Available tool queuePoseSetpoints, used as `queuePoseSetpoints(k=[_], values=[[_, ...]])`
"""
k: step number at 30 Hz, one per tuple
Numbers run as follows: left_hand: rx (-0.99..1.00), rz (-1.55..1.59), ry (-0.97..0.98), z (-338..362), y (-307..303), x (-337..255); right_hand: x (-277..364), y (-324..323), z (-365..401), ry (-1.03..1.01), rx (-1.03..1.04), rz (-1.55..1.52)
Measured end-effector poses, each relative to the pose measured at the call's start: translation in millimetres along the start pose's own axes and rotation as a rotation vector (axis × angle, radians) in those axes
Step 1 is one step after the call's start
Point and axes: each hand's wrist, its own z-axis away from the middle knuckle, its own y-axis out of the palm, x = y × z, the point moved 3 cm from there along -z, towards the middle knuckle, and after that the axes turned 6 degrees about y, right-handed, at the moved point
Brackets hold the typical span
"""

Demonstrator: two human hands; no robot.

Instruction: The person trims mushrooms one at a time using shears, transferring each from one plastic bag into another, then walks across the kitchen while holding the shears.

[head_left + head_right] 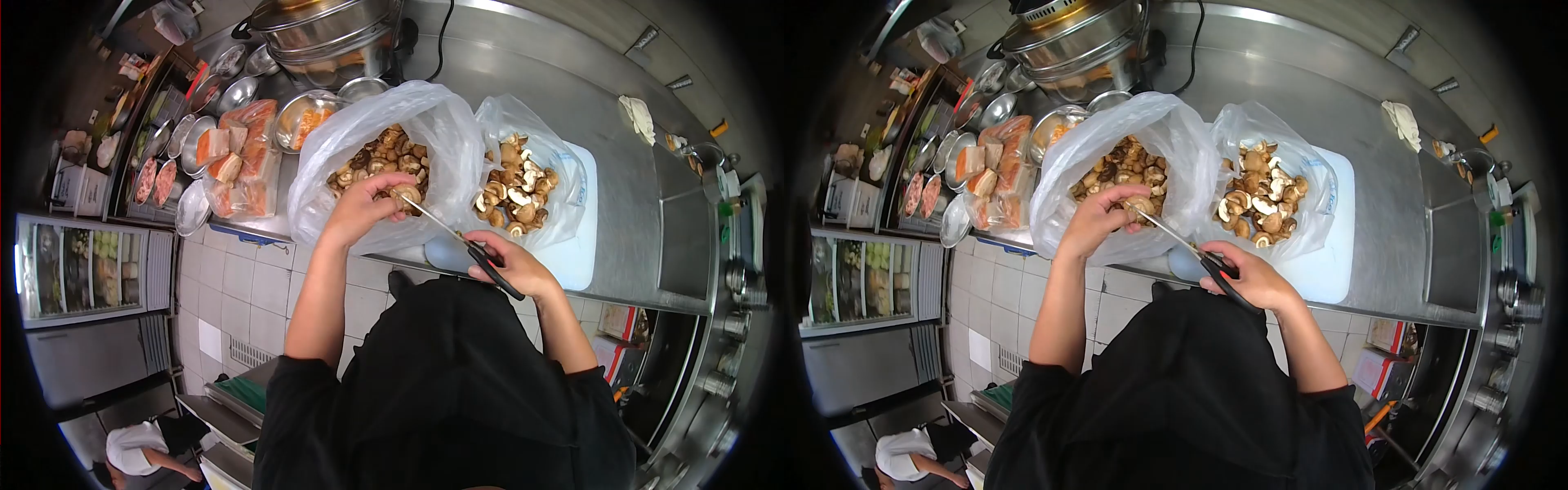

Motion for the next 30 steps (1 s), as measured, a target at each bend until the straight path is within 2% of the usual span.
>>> queuePoseSetpoints(k=[3,6,9,11,13,14,16,17,19,21,23,24,26,27,29,30], values=[[0.027,-0.037,-0.027,-0.9,3.4,-5.7,-6.4,-0.1,3.7,0.055,-0.030,0.071],[0.043,-0.045,-0.050,-2.0,9.2,-14.5,6.4,3.8,17.7,-0.002,-0.128,0.137],[0.063,-0.056,-0.038,-8.1,22.7,-17.0,13.5,1.3,37.7,0.063,-0.203,0.183],[0.078,-0.073,-0.020,-12.9,34.0,-20.5,15.2,-1.4,50.1,-0.014,-0.275,0.185],[0.081,-0.327,0.257,-19.2,53.6,-33.4,13.3,-10.0,68.1,-0.007,-0.307,0.156],[0.094,-0.326,0.259,-24.2,64.1,-36.3,10.5,-16.5,78.4,0.000,-0.326,0.132],[0.017,-0.580,0.502,-36.1,87.6,-51.6,1.2,-34.5,99.3,0.063,-0.384,0.160],[0.030,-0.578,0.508,-43.3,102.1,-58.0,-5.2,-43.9,109.4,0.123,-0.431,0.191],[0.077,-0.541,0.359,-62.0,132.0,-64.9,-25.4,-59.1,122.0,0.187,-0.487,0.180],[0.140,-0.631,0.420,-88.7,160.5,-46.1,-52.6,-71.0,127.9,0.201,-0.674,0.165],[0.118,-0.861,0.445,-109.5,183.5,-31.8,-54.9,-73.2,133.0,0.226,-0.713,0.117],[0.127,-0.864,0.450,-116.3,186.9,-30.0,-61.7,-74.1,134.6,0.238,-0.728,0.090],[0.153,-1.068,0.307,-129.1,192.6,-23.5,-67.0,-75.8,139.9,0.247,-0.752,0.056],[0.160,-1.073,0.311,-129.5,193.5,-28.3,-67.8,-75.4,142.4,0.258,-0.750,0.056],[0.120,-1.008,0.438,-125.1,181.7,-42.4,-71.7,-73.4,142.7,0.271,-0.740,0.047],[0.159,-0.893,0.466,-118.2,173.6,-60.6,-73.9,-73.3,142.2,0.260,-0.741,0.008]])
